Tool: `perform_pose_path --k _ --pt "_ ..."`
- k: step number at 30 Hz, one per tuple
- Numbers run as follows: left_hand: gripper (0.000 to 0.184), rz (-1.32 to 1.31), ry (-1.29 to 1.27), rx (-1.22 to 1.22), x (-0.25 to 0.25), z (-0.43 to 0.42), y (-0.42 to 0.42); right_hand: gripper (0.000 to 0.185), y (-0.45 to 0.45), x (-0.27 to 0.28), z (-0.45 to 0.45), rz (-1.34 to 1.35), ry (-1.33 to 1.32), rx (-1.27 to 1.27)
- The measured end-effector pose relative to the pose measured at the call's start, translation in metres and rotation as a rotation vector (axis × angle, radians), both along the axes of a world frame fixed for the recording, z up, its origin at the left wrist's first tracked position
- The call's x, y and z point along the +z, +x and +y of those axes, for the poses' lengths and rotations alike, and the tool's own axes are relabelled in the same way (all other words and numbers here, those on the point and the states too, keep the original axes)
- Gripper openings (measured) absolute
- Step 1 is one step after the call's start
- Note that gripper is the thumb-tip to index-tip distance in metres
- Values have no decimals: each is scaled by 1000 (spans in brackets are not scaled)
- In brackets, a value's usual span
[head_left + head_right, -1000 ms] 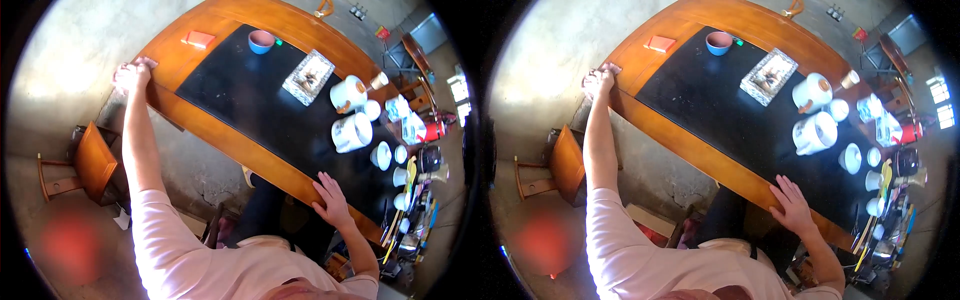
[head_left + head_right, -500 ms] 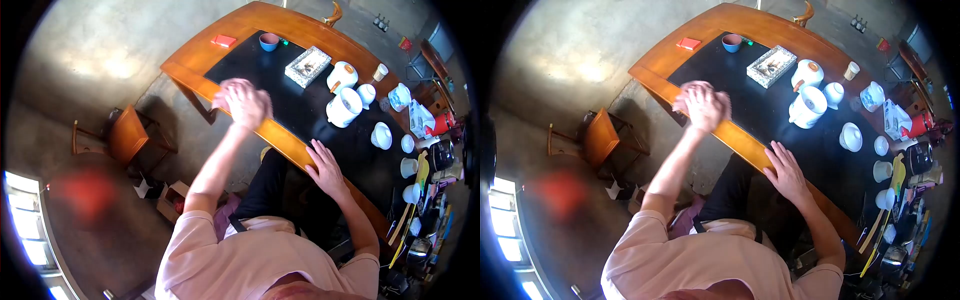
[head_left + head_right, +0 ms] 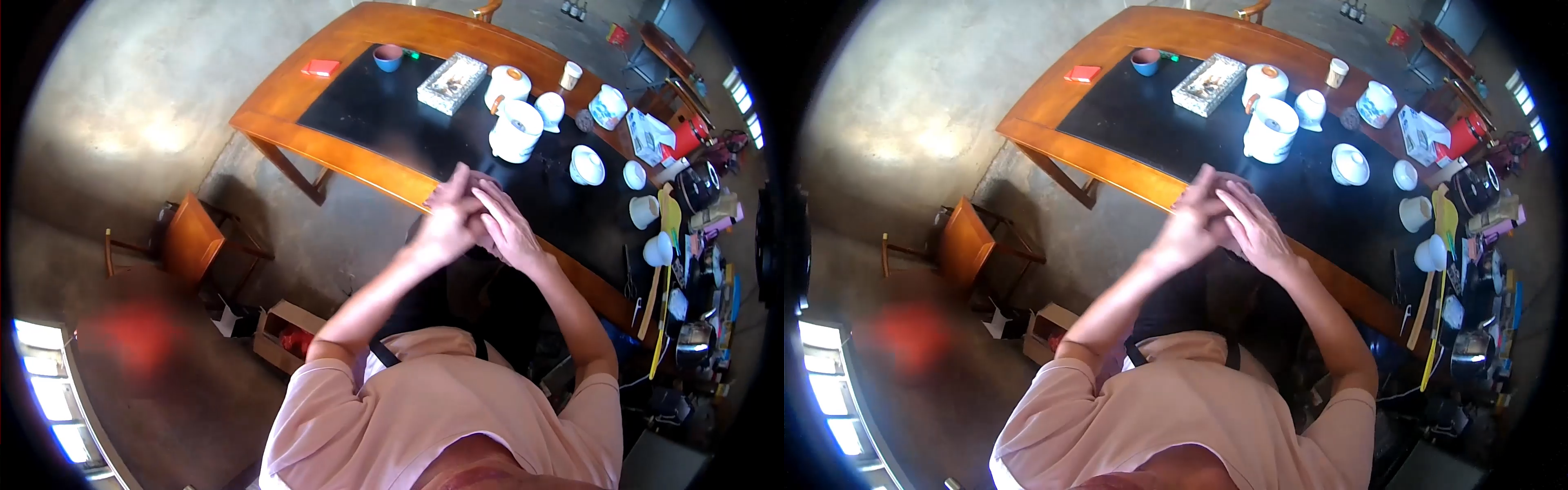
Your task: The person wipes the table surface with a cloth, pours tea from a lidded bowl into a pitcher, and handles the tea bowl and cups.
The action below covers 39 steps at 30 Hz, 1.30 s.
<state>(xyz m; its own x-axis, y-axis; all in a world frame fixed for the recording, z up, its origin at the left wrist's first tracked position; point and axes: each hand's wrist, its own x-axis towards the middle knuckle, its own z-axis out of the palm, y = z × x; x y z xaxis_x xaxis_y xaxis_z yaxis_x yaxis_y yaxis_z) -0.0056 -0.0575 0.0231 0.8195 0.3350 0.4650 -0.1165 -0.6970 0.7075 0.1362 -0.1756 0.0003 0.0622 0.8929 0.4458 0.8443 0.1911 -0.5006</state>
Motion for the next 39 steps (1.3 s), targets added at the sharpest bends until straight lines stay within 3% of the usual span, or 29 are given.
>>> perform_pose_path --k 1,2,4,5,6,8,10,11,15,17,20,23,25,29,31,34,37,39 --pt "22 -17 118 325 -20 15 -16 43 0 -3 2 63 -142 26" --pt "22 27 400 348 -17 56 -36 46 8 -21 6 -158 -138 71" --pt "21 -14 -89 645 -12 124 -69 46 -2 -19 9 -342 -199 47" --pt "21 -79 169 790 -34 177 -84 45 -3 -16 15 -322 -222 63" --pt "24 -23 175 856 -49 225 -105 44 -2 -12 26 -302 -243 82" --pt "35 337 192 1166 -47 279 -116 42 -6 -12 56 -298 -204 157" --pt "55 574 114 1391 -66 316 -111 38 -16 -13 103 -333 -88 273" --pt "67 659 15 1383 -70 325 -105 36 -21 -20 130 -355 -23 343" --pt "72 656 -81 1473 -70 316 -80 33 -38 -40 244 -316 133 476" --pt "75 712 16 1482 -85 319 -83 32 -34 -59 300 -374 250 455" --pt "77 779 45 1507 -80 320 -81 35 -24 -60 365 -312 275 320" --pt "78 828 -3 1506 -72 316 -77 39 -1 -84 423 -421 265 58" --pt "75 846 -63 1485 -60 311 -73 41 3 -86 438 -398 158 -83" --pt "72 852 -107 1470 -54 308 -71 42 -1 -87 414 -426 103 1" --pt "74 857 -117 1491 -53 310 -69 42 -2 -85 373 -372 173 173" --pt "78 862 -106 1498 -59 314 -72 42 -12 -57 271 -295 58 367" --pt "79 840 -103 1492 -62 316 -74 40 -8 -39 163 -369 -20 439" --pt "79 828 -98 1491 -66 318 -76 38 6 -23 90 -263 -164 419"
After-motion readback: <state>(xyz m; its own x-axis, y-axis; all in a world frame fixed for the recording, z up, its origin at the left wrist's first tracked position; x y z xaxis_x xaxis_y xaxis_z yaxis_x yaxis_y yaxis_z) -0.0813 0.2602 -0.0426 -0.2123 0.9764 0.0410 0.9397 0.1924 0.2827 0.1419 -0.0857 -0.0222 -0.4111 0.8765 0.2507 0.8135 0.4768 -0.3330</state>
